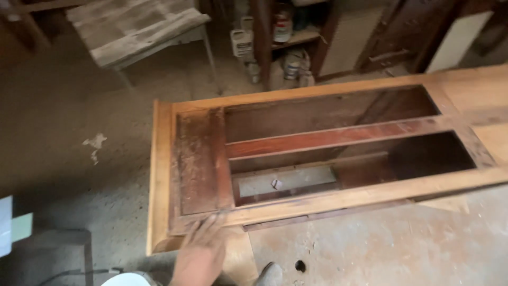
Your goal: Sanding a wooden cabinet frame with sandpaper to smooth the surface.
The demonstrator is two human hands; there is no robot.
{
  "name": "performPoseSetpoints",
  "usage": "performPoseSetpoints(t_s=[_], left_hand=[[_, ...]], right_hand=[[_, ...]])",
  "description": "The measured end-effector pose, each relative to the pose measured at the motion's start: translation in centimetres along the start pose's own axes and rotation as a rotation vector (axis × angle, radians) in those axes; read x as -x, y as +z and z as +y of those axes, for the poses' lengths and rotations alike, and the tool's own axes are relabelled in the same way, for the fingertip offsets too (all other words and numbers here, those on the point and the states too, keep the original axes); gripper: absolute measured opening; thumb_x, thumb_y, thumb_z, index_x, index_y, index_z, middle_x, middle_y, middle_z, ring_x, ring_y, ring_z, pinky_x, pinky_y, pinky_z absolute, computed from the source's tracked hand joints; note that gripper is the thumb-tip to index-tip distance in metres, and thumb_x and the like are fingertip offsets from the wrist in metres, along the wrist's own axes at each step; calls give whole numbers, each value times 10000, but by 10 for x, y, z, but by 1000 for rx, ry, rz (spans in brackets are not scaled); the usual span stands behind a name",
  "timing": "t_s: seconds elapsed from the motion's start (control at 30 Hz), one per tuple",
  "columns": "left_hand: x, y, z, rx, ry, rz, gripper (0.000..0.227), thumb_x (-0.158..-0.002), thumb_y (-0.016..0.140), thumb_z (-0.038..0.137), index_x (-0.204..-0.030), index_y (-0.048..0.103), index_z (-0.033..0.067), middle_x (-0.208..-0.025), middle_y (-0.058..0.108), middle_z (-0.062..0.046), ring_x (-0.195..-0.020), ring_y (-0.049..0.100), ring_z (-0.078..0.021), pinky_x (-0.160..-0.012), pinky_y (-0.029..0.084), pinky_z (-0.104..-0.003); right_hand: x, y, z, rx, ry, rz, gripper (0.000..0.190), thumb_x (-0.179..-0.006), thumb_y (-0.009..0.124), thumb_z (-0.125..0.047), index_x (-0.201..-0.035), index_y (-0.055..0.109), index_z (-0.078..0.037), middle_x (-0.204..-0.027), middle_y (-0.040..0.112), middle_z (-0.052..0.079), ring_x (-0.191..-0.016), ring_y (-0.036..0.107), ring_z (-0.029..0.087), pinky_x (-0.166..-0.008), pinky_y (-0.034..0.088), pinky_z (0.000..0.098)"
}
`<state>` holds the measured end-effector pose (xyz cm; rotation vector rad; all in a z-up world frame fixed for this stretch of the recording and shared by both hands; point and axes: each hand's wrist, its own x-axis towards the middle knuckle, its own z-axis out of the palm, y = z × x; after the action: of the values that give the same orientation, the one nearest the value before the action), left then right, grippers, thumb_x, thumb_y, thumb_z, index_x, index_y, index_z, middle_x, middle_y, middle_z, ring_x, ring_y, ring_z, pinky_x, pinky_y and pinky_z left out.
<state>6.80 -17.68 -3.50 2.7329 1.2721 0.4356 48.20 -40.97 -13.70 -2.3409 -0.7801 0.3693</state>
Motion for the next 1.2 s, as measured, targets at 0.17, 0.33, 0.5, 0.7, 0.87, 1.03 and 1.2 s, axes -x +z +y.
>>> performPoseSetpoints(t_s=[0.17,0.33,0.5,0.7,0.87,1.03,1.2], left_hand=[[4,-51,-45,142,-167,125,284,-939,627,262,-1079,788,75,-1308,723,-88,-1256,639,-289,-1125,479,-526],[-63,-70,-117,5,-63,245,221,-969,601,175,-897,738,17,-1305,691,-208,-1178,661,-378,-1017,534,-534],[-98,-46,-175,-71,-35,191,312,-944,622,269,-1012,757,-4,-1400,642,-211,-1316,566,-398,-1046,485,-547],[-104,-43,-178,-100,-60,115,325,-941,623,320,-989,776,37,-1467,597,-190,-1370,503,-363,-1035,464,-543],[-103,-43,-179,-100,-57,143,326,-929,629,325,-973,781,40,-1444,620,-184,-1341,530,-366,-1057,458,-516],[-102,-43,-177,-121,-37,141,327,-924,619,300,-959,788,23,-1367,654,-171,-1313,538,-362,-1066,458,-514],[-101,-41,-175,-247,-36,68,404,-952,565,395,-1033,791,70,-1410,643,-158,-1301,554,-335,-1118,414,-474]], right_hand=[[-31,3,-124,-27,-84,64,307,-961,650,-265,-1246,761,-277,-1230,761,1,-1208,685,169,-962,494,308],[-47,45,-201,159,-980,-13,559,-781,442,-109,-1271,699,-188,-1222,692,104,-1153,619,324,-1071,457,421],[-24,45,-225,202,-1159,-2,406,-906,526,25,-1276,668,-64,-1214,678,133,-1132,627,339,-1049,519,416],[-37,55,-226,257,-1114,-46,499,-816,484,116,-1209,722,-80,-1209,715,74,-1118,615,304,-1016,508,413],[-35,70,-240,280,-1212,-56,356,-895,548,58,-1190,718,-45,-1170,716,68,-1027,652,250,-1001,489,373],[-74,49,-196,339,-1022,-161,707,-670,477,103,-1265,737,-177,-1254,743,59,-1095,673,245,-1015,455,403],[9,103,-263,159,-1020,-226,457,-804,494,-47,-1178,737,-151,-1194,675,96,-1096,581,320,-980,459,438]])
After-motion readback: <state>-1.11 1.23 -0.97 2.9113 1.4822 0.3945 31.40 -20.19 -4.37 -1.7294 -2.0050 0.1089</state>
